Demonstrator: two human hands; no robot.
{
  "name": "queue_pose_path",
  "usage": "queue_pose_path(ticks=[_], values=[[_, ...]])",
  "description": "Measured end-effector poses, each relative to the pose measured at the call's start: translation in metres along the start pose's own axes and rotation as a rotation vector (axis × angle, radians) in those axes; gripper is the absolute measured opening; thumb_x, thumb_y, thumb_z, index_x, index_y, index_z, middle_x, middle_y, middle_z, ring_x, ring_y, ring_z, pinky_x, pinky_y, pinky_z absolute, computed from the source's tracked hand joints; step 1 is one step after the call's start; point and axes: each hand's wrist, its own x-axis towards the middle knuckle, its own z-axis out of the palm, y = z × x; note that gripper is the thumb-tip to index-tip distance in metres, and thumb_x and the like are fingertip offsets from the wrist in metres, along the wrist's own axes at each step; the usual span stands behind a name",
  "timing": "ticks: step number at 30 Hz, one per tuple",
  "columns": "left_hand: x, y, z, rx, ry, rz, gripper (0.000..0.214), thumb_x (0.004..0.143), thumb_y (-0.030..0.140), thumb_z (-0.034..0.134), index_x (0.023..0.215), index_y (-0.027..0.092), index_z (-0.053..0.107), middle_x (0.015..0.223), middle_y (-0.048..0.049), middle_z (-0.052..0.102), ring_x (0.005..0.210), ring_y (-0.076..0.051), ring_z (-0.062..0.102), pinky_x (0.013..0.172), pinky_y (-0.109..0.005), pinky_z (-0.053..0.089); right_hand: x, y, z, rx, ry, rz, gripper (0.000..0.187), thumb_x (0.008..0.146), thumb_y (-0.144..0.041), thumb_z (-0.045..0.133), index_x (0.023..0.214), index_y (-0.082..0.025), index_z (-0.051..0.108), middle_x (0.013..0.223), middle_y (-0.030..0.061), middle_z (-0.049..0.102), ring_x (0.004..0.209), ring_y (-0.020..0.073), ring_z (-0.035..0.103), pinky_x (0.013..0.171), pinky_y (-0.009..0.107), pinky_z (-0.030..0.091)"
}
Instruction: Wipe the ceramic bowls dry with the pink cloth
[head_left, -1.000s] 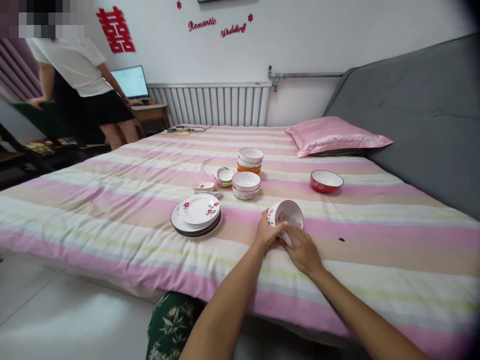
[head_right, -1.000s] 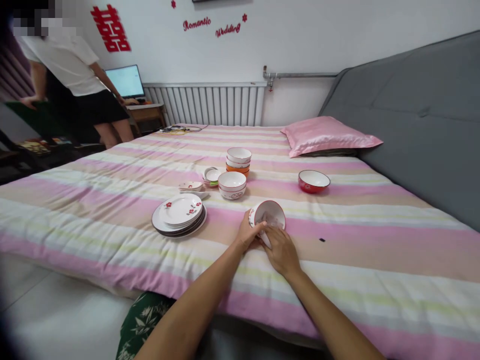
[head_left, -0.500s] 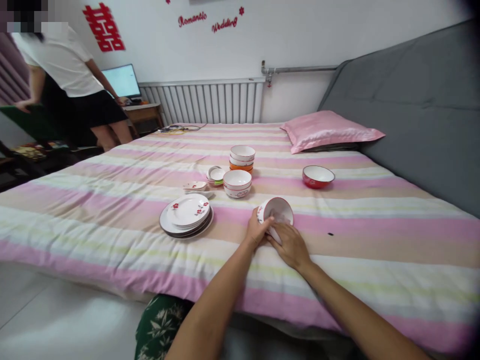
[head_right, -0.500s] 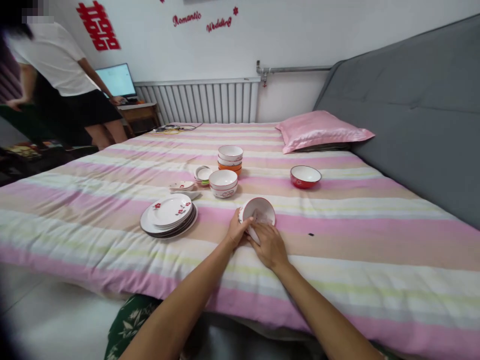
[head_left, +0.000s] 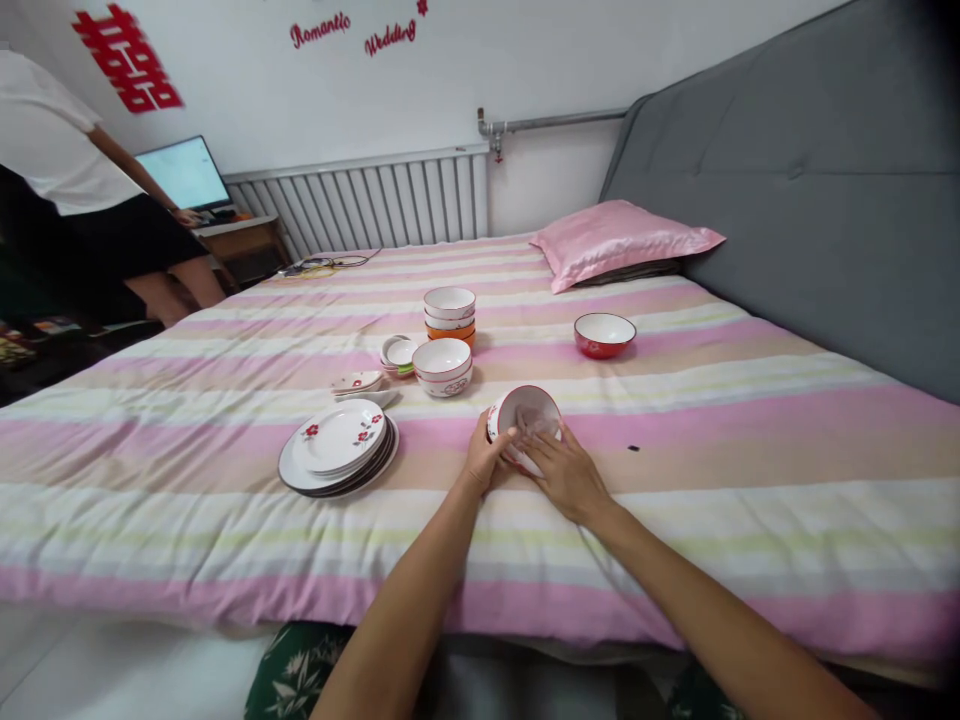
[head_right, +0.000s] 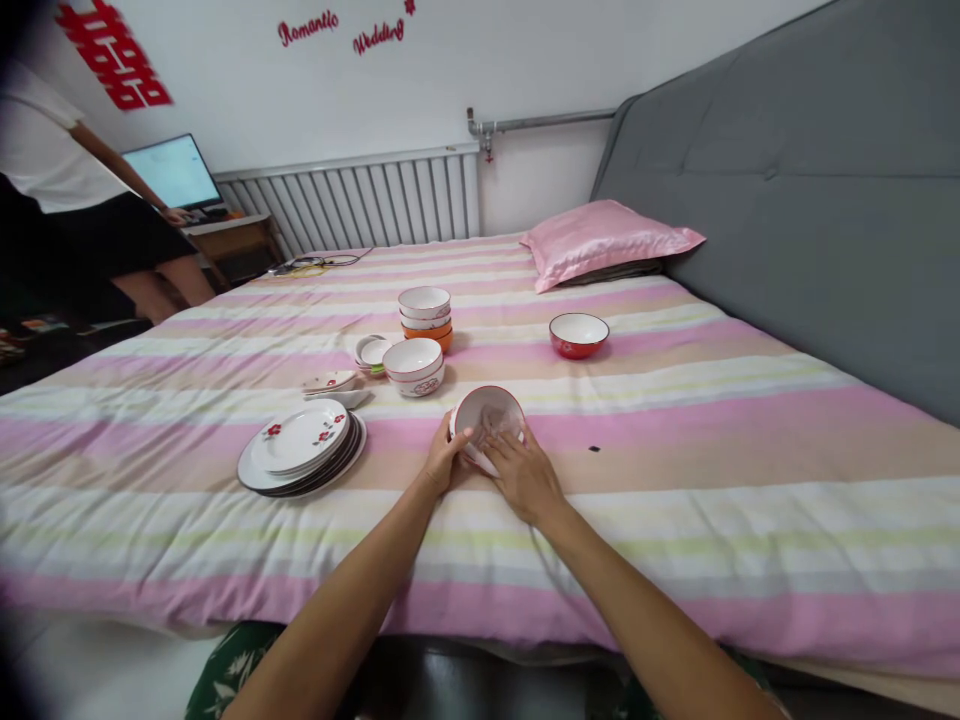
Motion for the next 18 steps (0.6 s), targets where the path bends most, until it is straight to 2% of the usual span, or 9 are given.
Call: queue_pose_path(ticks=[3,6,10,12,14,18], values=[[-0.002,0.003,0.006,-0.022,-0.046,-0.016,0.077,0.06,0.039,0.079,0.127,0.019,0.048,0.122,-0.0106,0.06,0.114,-0.029,0.054,0.095,-0.037,0.043,-0.004,-0.012,0.001,0.007,0.081,0.082,0.032,0.094,-0.024,0.045,0.119,-0.014,0.061,0.108,0.0123,0.07,0.103,0.0246,0.064,0.112,0.051,0.024],[-0.009,0.005,0.011,-0.025,-0.088,-0.032,0.077,0.057,0.038,0.081,0.125,0.018,0.051,0.121,-0.0111,0.06,0.115,-0.03,0.053,0.097,-0.038,0.042,-0.004,-0.033,-0.001,0.032,0.139,0.183,0.03,0.093,-0.021,0.043,0.114,-0.012,0.062,0.098,0.0134,0.072,0.093,0.0243,0.066,0.11,0.049,0.029],[-0.016,0.006,0.013,-0.063,-0.125,-0.045,0.058,0.073,0.047,0.067,0.12,0.016,0.057,0.116,-0.0106,0.064,0.112,-0.03,0.056,0.098,-0.041,0.041,-0.001,-0.053,-0.007,0.178,0.087,0.206,0.031,0.093,-0.025,0.044,0.117,-0.012,0.059,0.102,0.015,0.069,0.098,0.027,0.064,0.091,0.043,0.047],[-0.017,0.006,0.013,-0.091,-0.126,-0.044,0.053,0.078,0.049,0.059,0.12,0.015,0.058,0.114,-0.0103,0.066,0.11,-0.03,0.057,0.098,-0.041,0.042,0.0,-0.054,-0.01,0.241,0.001,0.18,0.033,0.092,-0.026,0.045,0.12,-0.013,0.056,0.108,0.0143,0.067,0.102,0.0265,0.062,0.088,0.04,0.049],[-0.017,0.005,0.013,-0.115,-0.122,-0.046,0.051,0.078,0.048,0.059,0.117,0.014,0.059,0.111,-0.0102,0.067,0.107,-0.03,0.059,0.097,-0.041,0.043,-0.002,-0.049,-0.014,0.218,-0.08,0.153,0.034,0.093,-0.025,0.044,0.123,-0.014,0.053,0.115,0.0141,0.065,0.109,0.0264,0.06,0.096,0.044,0.044],[-0.014,0.002,0.012,-0.137,-0.119,-0.069,0.045,0.079,0.044,0.059,0.112,0.014,0.062,0.106,-0.0095,0.069,0.101,-0.029,0.062,0.092,-0.04,0.045,-0.006,-0.038,-0.019,0.061,-0.182,0.165,0.033,0.092,-0.02,0.044,0.122,-0.016,0.056,0.122,0.0146,0.064,0.118,0.0303,0.055,0.109,0.059,0.022]])
